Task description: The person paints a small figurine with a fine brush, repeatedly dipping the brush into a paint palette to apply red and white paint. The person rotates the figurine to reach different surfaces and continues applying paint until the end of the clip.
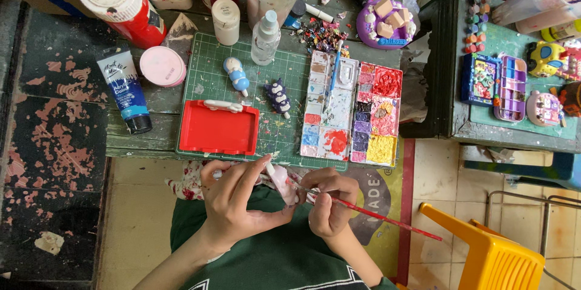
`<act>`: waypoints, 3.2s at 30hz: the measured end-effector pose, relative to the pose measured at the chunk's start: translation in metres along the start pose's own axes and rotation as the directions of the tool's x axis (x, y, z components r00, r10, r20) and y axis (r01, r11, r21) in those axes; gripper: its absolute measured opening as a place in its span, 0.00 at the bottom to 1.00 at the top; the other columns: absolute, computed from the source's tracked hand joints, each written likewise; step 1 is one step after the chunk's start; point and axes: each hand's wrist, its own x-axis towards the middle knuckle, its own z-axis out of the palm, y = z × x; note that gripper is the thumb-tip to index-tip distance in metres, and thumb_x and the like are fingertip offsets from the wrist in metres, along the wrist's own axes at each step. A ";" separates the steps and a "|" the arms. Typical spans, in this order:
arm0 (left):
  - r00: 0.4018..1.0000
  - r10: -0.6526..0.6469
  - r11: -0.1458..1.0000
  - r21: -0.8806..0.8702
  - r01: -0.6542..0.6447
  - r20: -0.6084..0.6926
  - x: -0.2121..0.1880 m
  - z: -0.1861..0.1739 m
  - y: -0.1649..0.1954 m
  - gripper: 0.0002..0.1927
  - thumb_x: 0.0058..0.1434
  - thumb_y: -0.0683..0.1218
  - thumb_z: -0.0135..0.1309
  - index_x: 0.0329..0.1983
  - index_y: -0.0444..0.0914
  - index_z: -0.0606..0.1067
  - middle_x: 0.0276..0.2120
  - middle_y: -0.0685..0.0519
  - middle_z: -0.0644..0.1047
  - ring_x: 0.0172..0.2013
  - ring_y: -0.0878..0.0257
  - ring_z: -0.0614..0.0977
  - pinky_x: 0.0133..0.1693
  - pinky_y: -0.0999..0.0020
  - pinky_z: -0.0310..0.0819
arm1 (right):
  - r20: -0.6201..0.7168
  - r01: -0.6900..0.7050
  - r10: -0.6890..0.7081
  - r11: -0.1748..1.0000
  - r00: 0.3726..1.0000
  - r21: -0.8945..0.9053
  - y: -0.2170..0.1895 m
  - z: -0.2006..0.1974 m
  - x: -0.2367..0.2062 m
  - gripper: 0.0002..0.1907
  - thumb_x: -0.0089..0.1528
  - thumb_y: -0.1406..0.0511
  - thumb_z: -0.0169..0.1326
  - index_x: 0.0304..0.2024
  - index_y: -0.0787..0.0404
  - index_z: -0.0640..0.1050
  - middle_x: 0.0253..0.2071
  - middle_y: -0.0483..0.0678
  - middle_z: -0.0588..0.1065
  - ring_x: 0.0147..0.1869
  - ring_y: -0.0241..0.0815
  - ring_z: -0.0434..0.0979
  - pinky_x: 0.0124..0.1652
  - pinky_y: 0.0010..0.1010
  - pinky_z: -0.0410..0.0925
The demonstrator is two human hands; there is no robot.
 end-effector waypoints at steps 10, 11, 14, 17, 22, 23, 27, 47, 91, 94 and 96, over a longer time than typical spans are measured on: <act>1.000 -0.008 1.000 -0.030 0.008 -0.007 0.006 -0.001 0.003 0.41 0.43 0.61 0.72 0.57 0.36 0.75 0.35 0.58 0.78 0.34 0.65 0.77 0.50 0.62 0.59 | -0.010 -0.036 0.036 0.999 0.999 0.023 -0.003 0.000 0.003 0.07 0.74 0.66 0.41 0.50 0.63 0.60 0.42 0.61 0.73 0.36 0.40 0.73 0.38 0.29 0.71; 1.000 -0.013 0.999 -0.035 0.012 -0.010 0.007 -0.001 0.003 0.42 0.43 0.61 0.72 0.58 0.37 0.75 0.35 0.58 0.78 0.34 0.65 0.77 0.51 0.62 0.60 | -0.014 -0.039 0.039 0.999 0.999 0.023 -0.004 0.000 0.004 0.07 0.74 0.66 0.40 0.50 0.62 0.60 0.43 0.62 0.73 0.35 0.41 0.72 0.37 0.29 0.71; 0.997 -0.064 0.991 -0.115 0.069 0.043 0.011 -0.003 0.004 0.44 0.40 0.60 0.72 0.59 0.37 0.75 0.32 0.59 0.78 0.32 0.66 0.77 0.51 0.61 0.60 | -0.075 -0.106 0.121 0.978 0.990 0.178 -0.008 0.002 0.005 0.07 0.74 0.66 0.39 0.52 0.62 0.58 0.44 0.62 0.72 0.30 0.42 0.74 0.31 0.30 0.74; 0.985 -0.102 0.967 -0.219 0.130 0.136 0.016 -0.009 0.003 0.46 0.37 0.60 0.72 0.59 0.36 0.74 0.30 0.59 0.77 0.30 0.67 0.77 0.51 0.61 0.60 | -0.073 -0.161 0.199 0.922 0.977 0.351 -0.011 0.002 0.008 0.07 0.74 0.67 0.39 0.52 0.62 0.59 0.44 0.63 0.70 0.27 0.45 0.75 0.28 0.32 0.72; 0.982 -0.080 0.944 -0.304 0.129 0.170 0.023 -0.015 0.002 0.45 0.35 0.62 0.69 0.57 0.37 0.75 0.32 0.58 0.78 0.29 0.67 0.78 0.53 0.61 0.60 | 0.016 -0.171 0.178 0.914 0.984 0.367 -0.016 -0.002 0.011 0.08 0.74 0.67 0.40 0.53 0.62 0.59 0.43 0.62 0.70 0.28 0.47 0.75 0.28 0.33 0.73; 0.981 -0.074 0.945 -0.303 0.126 0.177 0.023 -0.016 0.002 0.45 0.35 0.62 0.69 0.57 0.37 0.75 0.31 0.59 0.78 0.29 0.67 0.78 0.54 0.60 0.59 | 0.027 -0.170 0.172 0.917 0.985 0.361 -0.017 -0.002 0.011 0.08 0.74 0.67 0.40 0.53 0.62 0.58 0.43 0.62 0.70 0.28 0.48 0.75 0.28 0.33 0.74; 0.976 -0.071 0.936 -0.325 0.137 0.206 0.024 -0.018 0.001 0.45 0.34 0.64 0.67 0.55 0.38 0.76 0.30 0.59 0.79 0.28 0.66 0.78 0.54 0.60 0.58 | 0.051 -0.173 0.166 0.919 0.985 0.354 -0.016 -0.002 0.010 0.08 0.74 0.67 0.40 0.52 0.62 0.58 0.43 0.62 0.71 0.29 0.48 0.76 0.29 0.35 0.76; 0.977 -0.061 0.948 -0.294 0.120 0.202 0.019 -0.016 -0.002 0.45 0.37 0.67 0.66 0.55 0.37 0.77 0.29 0.58 0.78 0.28 0.66 0.78 0.56 0.59 0.57 | 0.068 -0.125 0.115 0.975 0.991 0.182 -0.018 -0.002 0.007 0.08 0.74 0.67 0.41 0.51 0.63 0.58 0.43 0.61 0.71 0.33 0.47 0.80 0.35 0.35 0.78; 0.984 -0.056 0.950 -0.293 0.104 0.168 0.015 -0.013 -0.004 0.45 0.37 0.66 0.66 0.55 0.37 0.77 0.29 0.57 0.77 0.28 0.66 0.78 0.57 0.58 0.57 | 0.015 -0.162 0.163 0.970 0.987 0.182 -0.009 -0.003 -0.004 0.07 0.74 0.69 0.39 0.51 0.64 0.58 0.45 0.62 0.71 0.38 0.43 0.76 0.37 0.36 0.78; 0.985 -0.055 0.949 -0.297 0.102 0.162 0.016 -0.014 -0.004 0.45 0.37 0.66 0.66 0.55 0.36 0.77 0.29 0.57 0.77 0.28 0.66 0.78 0.57 0.58 0.58 | 0.025 -0.131 0.129 0.971 0.991 0.202 -0.013 -0.004 -0.001 0.07 0.74 0.68 0.40 0.51 0.64 0.58 0.45 0.61 0.71 0.37 0.46 0.81 0.37 0.36 0.78; 0.986 -0.053 0.948 -0.302 0.100 0.160 0.017 -0.015 -0.004 0.45 0.37 0.66 0.67 0.55 0.36 0.76 0.28 0.58 0.76 0.27 0.66 0.77 0.56 0.58 0.58 | 0.043 -0.114 0.108 0.976 0.993 0.187 -0.016 -0.003 0.000 0.07 0.74 0.67 0.40 0.51 0.64 0.58 0.45 0.61 0.71 0.37 0.46 0.84 0.38 0.36 0.79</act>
